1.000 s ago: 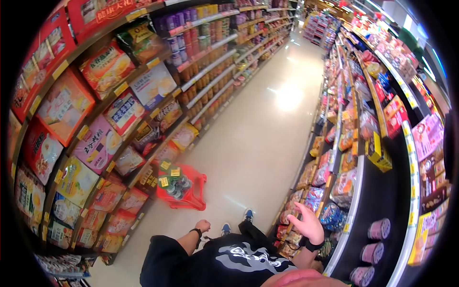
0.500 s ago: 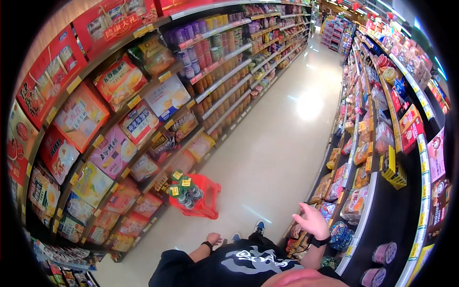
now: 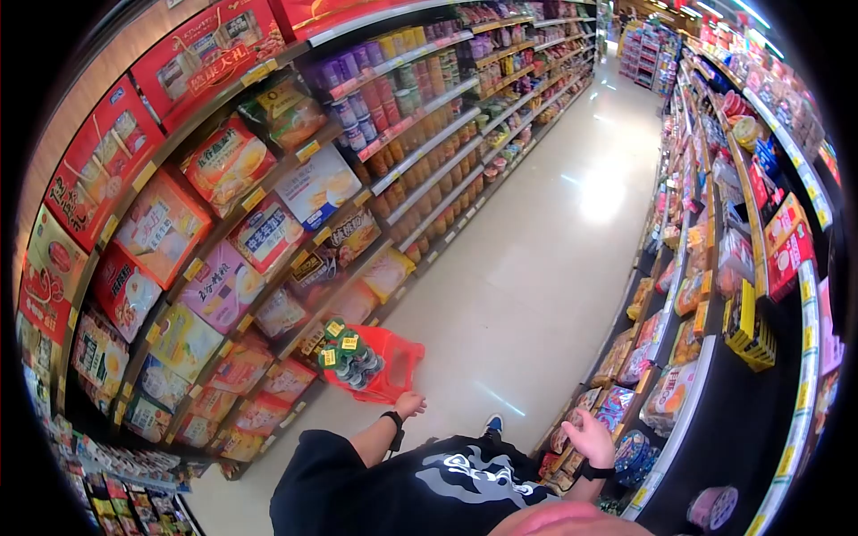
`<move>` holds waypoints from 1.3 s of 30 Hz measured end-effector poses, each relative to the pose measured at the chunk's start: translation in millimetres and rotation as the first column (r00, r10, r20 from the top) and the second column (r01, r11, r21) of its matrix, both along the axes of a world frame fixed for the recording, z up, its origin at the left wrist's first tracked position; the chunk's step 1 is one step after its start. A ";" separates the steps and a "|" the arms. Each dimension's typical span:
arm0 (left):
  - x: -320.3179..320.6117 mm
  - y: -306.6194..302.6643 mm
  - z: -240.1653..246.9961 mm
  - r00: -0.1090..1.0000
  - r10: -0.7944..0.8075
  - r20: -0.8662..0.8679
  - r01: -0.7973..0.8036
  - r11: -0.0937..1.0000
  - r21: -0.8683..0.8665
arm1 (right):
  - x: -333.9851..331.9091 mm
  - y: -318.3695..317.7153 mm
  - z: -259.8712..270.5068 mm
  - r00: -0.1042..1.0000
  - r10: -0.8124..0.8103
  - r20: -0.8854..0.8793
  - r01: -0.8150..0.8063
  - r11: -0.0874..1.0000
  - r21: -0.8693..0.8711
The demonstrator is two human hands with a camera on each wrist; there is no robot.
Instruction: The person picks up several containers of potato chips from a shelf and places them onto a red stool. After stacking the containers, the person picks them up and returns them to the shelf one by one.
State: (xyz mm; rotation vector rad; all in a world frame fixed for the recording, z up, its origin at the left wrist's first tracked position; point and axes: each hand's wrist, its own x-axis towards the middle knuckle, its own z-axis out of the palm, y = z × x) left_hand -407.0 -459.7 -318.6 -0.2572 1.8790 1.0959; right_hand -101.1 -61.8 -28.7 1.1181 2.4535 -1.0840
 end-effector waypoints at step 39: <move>217.6 -176.3 -7.8 0.617 0.766 0.179 -0.757 0.640 -0.132 | -199.8 -85.0 -2.1 0.595 0.801 -0.065 -0.802 0.597 0.019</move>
